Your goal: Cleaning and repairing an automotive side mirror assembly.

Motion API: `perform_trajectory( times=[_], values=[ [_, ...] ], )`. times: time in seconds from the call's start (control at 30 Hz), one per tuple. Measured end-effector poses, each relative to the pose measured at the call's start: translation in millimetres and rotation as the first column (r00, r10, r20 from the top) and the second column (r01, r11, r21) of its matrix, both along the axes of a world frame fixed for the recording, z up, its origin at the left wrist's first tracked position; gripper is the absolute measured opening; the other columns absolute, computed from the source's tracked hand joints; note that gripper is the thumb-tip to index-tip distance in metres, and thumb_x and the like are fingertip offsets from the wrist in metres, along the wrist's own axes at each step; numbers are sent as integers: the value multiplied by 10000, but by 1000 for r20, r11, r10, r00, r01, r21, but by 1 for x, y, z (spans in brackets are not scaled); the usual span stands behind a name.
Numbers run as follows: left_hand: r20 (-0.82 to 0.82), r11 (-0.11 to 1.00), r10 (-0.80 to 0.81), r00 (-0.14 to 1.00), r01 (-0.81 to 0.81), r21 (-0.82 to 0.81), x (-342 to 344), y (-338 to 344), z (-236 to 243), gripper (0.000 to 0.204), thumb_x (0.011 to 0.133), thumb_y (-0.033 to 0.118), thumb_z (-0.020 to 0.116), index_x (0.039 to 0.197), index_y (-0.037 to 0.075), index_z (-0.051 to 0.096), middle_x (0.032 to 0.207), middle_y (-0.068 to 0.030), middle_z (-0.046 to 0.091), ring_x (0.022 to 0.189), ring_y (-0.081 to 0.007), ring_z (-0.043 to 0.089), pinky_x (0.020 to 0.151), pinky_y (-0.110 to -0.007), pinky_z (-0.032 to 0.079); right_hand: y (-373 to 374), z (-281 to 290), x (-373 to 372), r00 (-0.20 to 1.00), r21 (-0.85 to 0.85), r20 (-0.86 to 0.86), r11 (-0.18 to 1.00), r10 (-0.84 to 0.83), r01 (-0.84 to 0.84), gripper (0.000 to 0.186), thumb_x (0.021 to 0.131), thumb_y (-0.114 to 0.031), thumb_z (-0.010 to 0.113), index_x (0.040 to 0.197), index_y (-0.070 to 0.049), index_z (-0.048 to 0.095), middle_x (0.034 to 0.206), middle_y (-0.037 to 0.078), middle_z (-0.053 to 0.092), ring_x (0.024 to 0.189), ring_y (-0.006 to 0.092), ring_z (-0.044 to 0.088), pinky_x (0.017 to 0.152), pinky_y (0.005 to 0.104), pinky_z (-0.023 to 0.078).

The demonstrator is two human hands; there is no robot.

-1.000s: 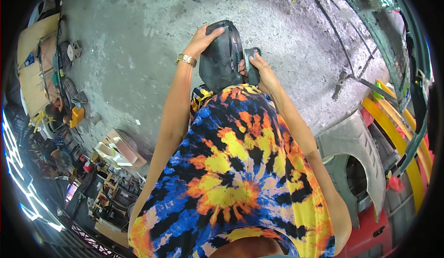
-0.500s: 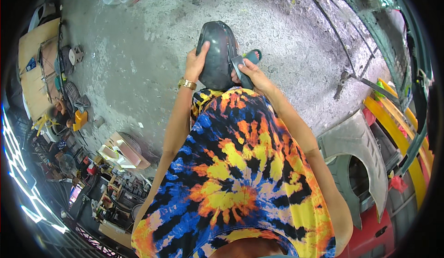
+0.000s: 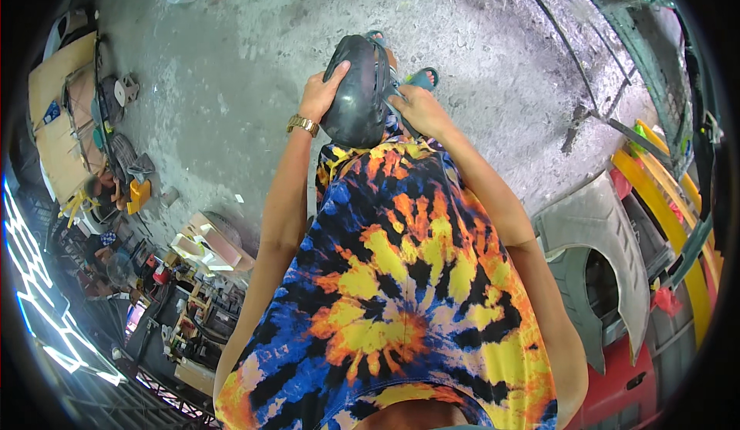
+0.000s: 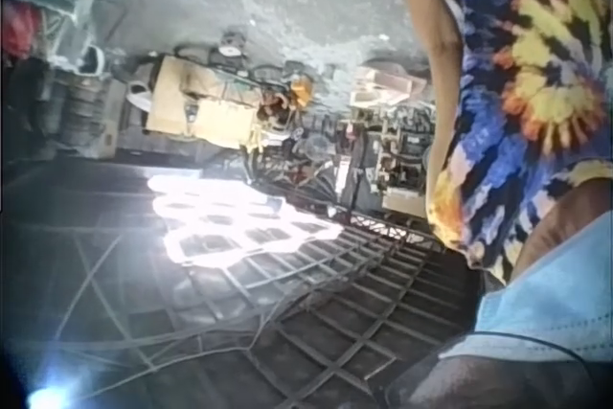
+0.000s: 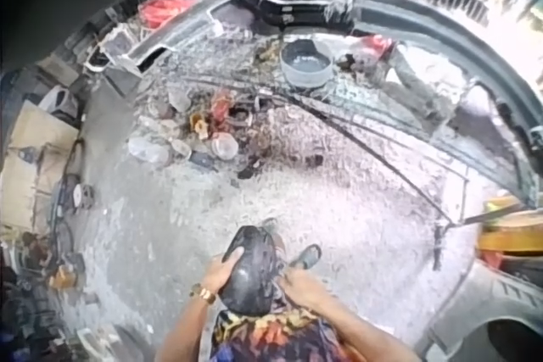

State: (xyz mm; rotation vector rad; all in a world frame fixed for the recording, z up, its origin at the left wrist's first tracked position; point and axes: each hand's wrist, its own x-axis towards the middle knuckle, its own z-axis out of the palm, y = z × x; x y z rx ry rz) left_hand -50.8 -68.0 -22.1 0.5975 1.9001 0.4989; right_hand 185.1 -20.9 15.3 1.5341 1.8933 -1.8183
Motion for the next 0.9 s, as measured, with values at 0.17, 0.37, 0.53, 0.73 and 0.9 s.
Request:
perform_trajectory(
  times=[0.17,0.37,0.53,0.73,0.9],
  values=[
    [18,999,0,1000,-1,32,6,-2,8,668,807,626,665,816,-41,701,728,-106,688,659,-162,646,634,-313,508,6,13,-4,996,-48,-1,995,89,-89,375,932,-306,562,1031,49,631,937,273,666,936,412,648,833,474,480],
    [24,996,-50,998,48,70,14,0,10,663,803,621,670,812,-41,704,718,-109,697,649,-178,661,627,-323,513,5,-3,-5,978,26,14,978,206,-207,387,918,-306,585,1034,59,645,960,271,668,965,396,650,857,458,484],
    [2,988,-150,989,150,42,20,3,8,673,794,633,670,829,-38,705,731,-138,701,670,-208,678,650,-342,519,9,-13,2,944,-3,23,944,330,-330,402,894,-314,625,1054,54,647,971,270,668,979,413,642,864,451,483],
    [-76,958,-288,955,288,-8,24,6,0,737,762,690,655,853,-41,690,773,-179,692,737,-248,685,685,-377,522,12,-19,7,947,-116,-45,940,319,-322,372,884,-296,641,1003,56,663,920,245,682,884,348,673,785,436,500],
    [-71,943,-324,943,328,53,29,10,5,799,741,730,634,843,-61,675,791,-219,685,789,-299,691,709,-399,525,-1,-45,18,957,1,-111,963,267,-269,423,887,-324,642,1099,41,659,895,182,700,816,255,670,803,397,512]
  ],
)
